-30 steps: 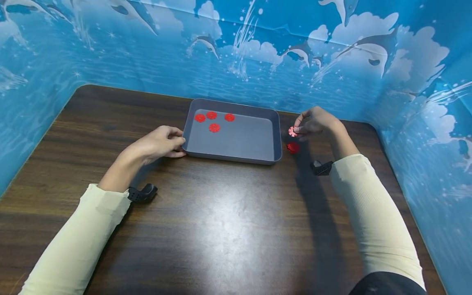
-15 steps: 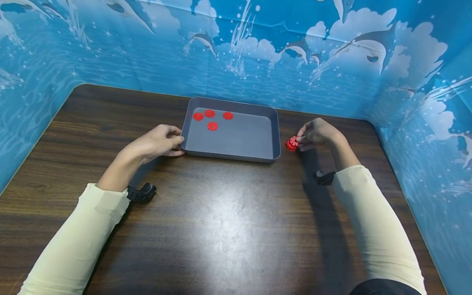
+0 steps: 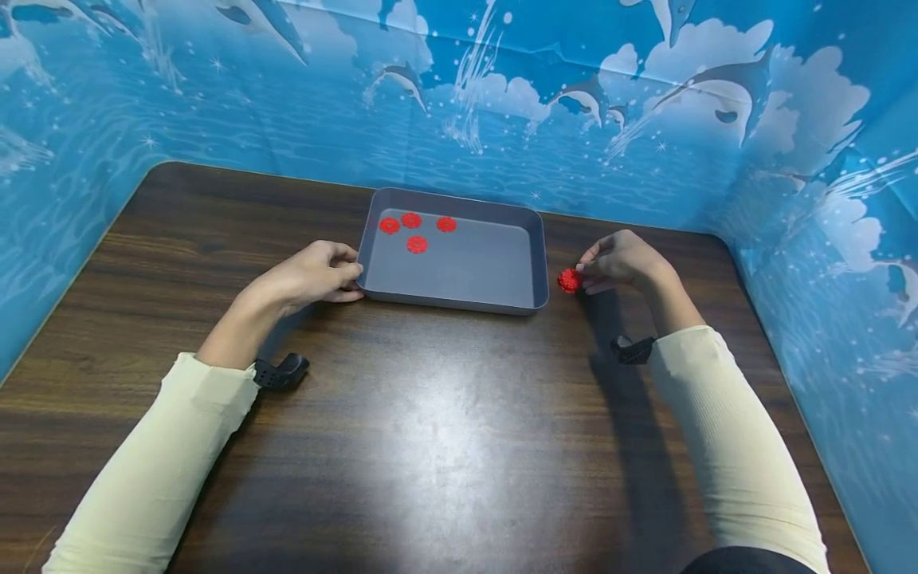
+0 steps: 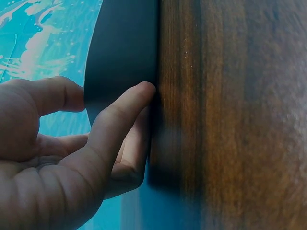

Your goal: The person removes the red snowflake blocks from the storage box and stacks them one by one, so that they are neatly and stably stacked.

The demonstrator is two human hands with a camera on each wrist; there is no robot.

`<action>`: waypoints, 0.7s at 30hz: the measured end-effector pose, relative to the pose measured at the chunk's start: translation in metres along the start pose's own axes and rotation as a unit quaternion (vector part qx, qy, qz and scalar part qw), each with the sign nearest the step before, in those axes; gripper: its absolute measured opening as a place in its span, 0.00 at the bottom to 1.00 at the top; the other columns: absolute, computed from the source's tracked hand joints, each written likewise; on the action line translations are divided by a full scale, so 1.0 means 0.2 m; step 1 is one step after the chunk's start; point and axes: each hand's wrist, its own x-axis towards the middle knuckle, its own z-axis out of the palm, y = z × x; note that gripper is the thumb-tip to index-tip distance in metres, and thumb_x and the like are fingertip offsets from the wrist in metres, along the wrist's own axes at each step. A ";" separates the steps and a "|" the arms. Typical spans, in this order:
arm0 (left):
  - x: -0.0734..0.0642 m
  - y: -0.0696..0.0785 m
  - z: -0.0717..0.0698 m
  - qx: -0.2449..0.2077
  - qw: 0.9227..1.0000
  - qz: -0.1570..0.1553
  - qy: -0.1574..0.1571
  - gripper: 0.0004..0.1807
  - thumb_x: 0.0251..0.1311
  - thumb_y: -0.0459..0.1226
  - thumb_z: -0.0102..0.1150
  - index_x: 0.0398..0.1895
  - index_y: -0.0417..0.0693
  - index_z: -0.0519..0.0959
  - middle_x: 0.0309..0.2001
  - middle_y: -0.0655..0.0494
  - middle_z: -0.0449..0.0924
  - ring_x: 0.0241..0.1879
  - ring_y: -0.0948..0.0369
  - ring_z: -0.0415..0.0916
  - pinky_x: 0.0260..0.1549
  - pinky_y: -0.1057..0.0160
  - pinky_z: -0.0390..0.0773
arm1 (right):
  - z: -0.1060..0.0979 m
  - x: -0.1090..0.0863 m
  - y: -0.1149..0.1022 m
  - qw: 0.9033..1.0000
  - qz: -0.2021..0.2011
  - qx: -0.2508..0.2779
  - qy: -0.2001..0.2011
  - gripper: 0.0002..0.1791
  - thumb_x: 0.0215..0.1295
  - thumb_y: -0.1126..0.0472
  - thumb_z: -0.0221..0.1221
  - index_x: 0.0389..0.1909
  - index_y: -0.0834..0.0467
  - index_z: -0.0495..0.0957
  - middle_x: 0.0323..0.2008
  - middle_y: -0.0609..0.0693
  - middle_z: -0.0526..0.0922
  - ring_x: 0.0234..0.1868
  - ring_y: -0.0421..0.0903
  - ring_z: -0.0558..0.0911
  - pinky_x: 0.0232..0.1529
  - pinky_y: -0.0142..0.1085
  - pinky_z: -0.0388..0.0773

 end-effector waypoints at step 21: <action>-0.02 -0.01 0.00 -0.005 1.000 -0.002 0.007 0.32 0.84 0.34 0.40 0.84 0.30 0.52 0.73 0.32 0.62 0.70 0.45 0.77 0.69 0.55 0.84 | 0.04 0.06 -0.47 0.989 -0.048 -0.140 0.000 0.17 0.79 0.54 0.64 0.56 0.64 0.82 0.38 0.53 0.94 0.40 0.46 0.93 0.46 0.44 0.93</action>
